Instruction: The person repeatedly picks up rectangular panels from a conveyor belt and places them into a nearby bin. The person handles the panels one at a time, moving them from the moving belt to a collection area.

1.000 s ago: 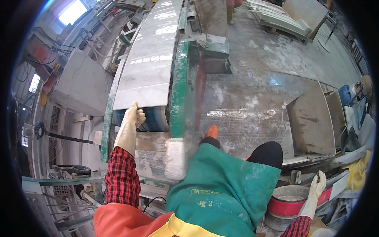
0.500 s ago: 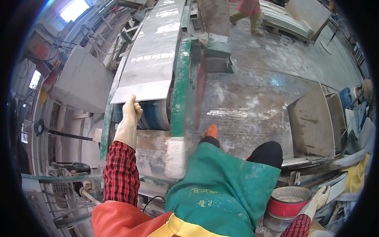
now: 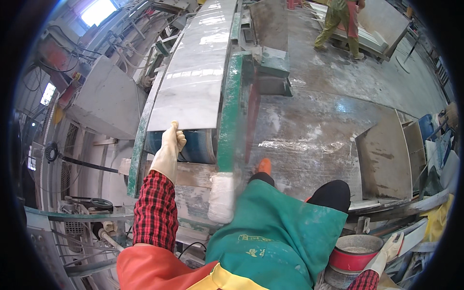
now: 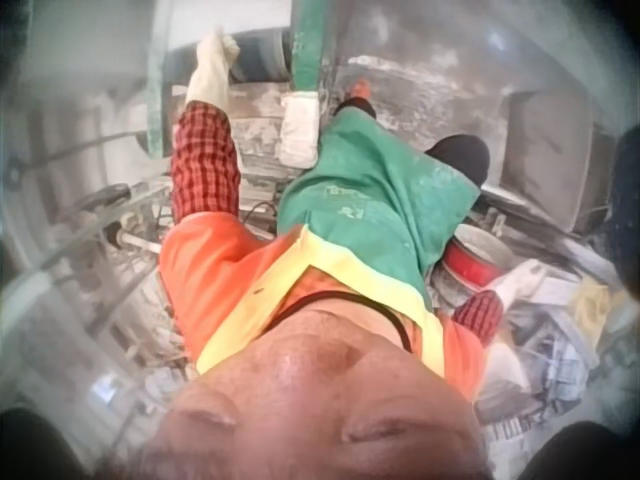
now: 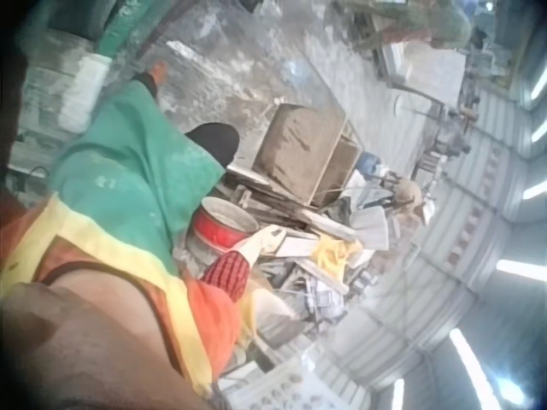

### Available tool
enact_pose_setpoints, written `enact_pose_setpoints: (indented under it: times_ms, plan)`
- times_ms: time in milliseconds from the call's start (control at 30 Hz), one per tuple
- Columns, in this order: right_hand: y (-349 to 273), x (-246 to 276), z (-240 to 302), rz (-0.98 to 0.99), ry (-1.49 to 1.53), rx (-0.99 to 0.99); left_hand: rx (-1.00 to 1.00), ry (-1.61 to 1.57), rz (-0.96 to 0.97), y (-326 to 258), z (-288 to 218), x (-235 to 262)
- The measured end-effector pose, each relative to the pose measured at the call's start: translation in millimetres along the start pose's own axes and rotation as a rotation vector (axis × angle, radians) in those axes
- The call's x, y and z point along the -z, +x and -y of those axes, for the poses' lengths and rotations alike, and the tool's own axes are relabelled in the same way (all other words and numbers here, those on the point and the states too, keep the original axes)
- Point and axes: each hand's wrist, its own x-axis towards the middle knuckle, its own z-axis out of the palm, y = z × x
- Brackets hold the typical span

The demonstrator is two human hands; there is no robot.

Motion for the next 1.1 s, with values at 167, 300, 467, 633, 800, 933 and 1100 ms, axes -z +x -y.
enact_pose_setpoints:
  times_ms: [167, 300, 467, 633, 800, 933, 1100]
  plan:
    - [-14, 13, 5, 0.007, 0.009, 0.002, -0.036, -0.036, -0.062, 20, 4, 2]
    - [-24, 43, 59, -0.019, 0.008, -0.050, -0.033, -0.083, -0.012, 64, 12, 34]
    - [-15, 50, 39, -0.170, -0.009, -0.115, -0.038, 0.285, -0.029, 65, 3, 40]
    - [-6, 36, 3, -0.093, -0.106, -0.154, -0.302, 0.965, -0.062, -8, -33, 23]
    - [-1, 12, -13, -0.058, -0.206, -0.271, -0.412, 0.951, 0.155, -45, -27, -50]
    - [3, 72, 47, -0.031, 0.019, -0.226, -1.259, 1.017, 0.398, -40, 33, -65]
    - [18, 87, 22, -0.063, 0.013, -0.313, -1.680, 1.158, 0.549, -91, 98, -121]
